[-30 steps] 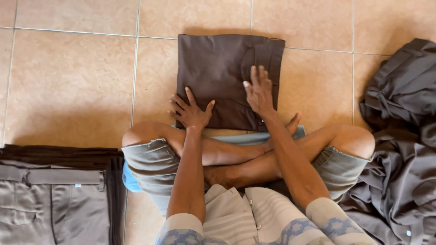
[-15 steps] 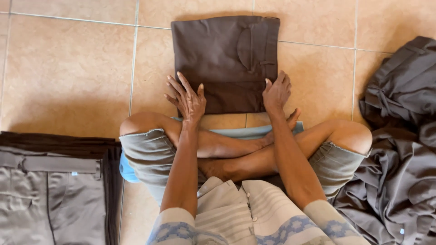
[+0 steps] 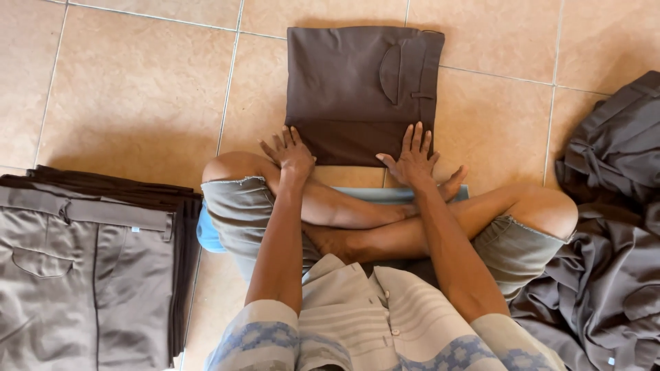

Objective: Folding brown pants into a neat rectangular shape while sitting on the floor.

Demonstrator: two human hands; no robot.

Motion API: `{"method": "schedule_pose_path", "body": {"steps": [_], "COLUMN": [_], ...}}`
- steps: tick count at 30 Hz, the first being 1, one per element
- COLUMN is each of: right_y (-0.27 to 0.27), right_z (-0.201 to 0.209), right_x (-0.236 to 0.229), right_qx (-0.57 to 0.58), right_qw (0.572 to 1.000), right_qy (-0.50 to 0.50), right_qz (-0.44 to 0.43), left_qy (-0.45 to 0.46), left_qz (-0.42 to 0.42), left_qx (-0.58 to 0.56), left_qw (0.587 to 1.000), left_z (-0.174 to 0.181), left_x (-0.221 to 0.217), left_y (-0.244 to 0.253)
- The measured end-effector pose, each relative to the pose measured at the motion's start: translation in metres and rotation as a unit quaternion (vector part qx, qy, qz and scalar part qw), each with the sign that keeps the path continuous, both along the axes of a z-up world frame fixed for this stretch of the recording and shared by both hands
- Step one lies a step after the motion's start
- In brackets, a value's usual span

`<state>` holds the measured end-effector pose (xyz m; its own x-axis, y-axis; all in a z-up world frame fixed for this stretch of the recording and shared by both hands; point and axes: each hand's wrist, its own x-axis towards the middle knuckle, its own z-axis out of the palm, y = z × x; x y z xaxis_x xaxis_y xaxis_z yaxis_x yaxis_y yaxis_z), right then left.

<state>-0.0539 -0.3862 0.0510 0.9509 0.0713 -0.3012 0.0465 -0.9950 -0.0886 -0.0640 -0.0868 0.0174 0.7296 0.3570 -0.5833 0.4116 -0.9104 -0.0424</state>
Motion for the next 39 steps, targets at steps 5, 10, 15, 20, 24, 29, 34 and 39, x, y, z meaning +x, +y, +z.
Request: {"method": "schedule_pose_path", "body": {"steps": [5, 10, 15, 20, 24, 29, 34, 39], "right_y": [-0.010, -0.011, -0.026, -0.033, -0.080, -0.047, -0.003, -0.007], "right_z": [-0.022, -0.027, -0.038, -0.026, -0.118, -0.044, 0.001, -0.025], "right_x": [0.007, 0.026, 0.032, 0.033, 0.050, 0.022, 0.021, 0.039], "right_qx": [0.003, -0.002, 0.022, 0.152, 0.064, 0.134, 0.142, 0.077], "right_qw": [1.000, 0.998, 0.994, 0.946, 0.972, 0.945, 0.955, 0.971], "right_qy": [-0.013, 0.069, 0.108, -0.148, -0.082, -0.086, -0.230, -0.184], "right_qz": [0.012, 0.000, -0.006, -0.244, -0.209, -0.284, -0.124, -0.129], "left_qy": [-0.035, -0.020, -0.017, -0.055, -0.065, -0.006, -0.394, -0.308], "left_qz": [0.005, -0.004, -0.012, -0.013, -0.021, -0.061, -0.084, -0.065], "left_qx": [0.002, -0.045, -0.062, -0.067, -0.034, -0.026, -0.022, -0.126], "left_qw": [0.999, 0.999, 0.998, 0.996, 0.997, 0.998, 0.915, 0.941], "left_z": [0.015, 0.021, 0.005, 0.005, 0.020, -0.005, 0.060, 0.047], "left_x": [-0.006, 0.002, 0.005, 0.003, -0.005, 0.003, -0.012, 0.022], "left_y": [-0.003, 0.008, 0.014, 0.015, 0.010, 0.023, 0.007, -0.004]}}
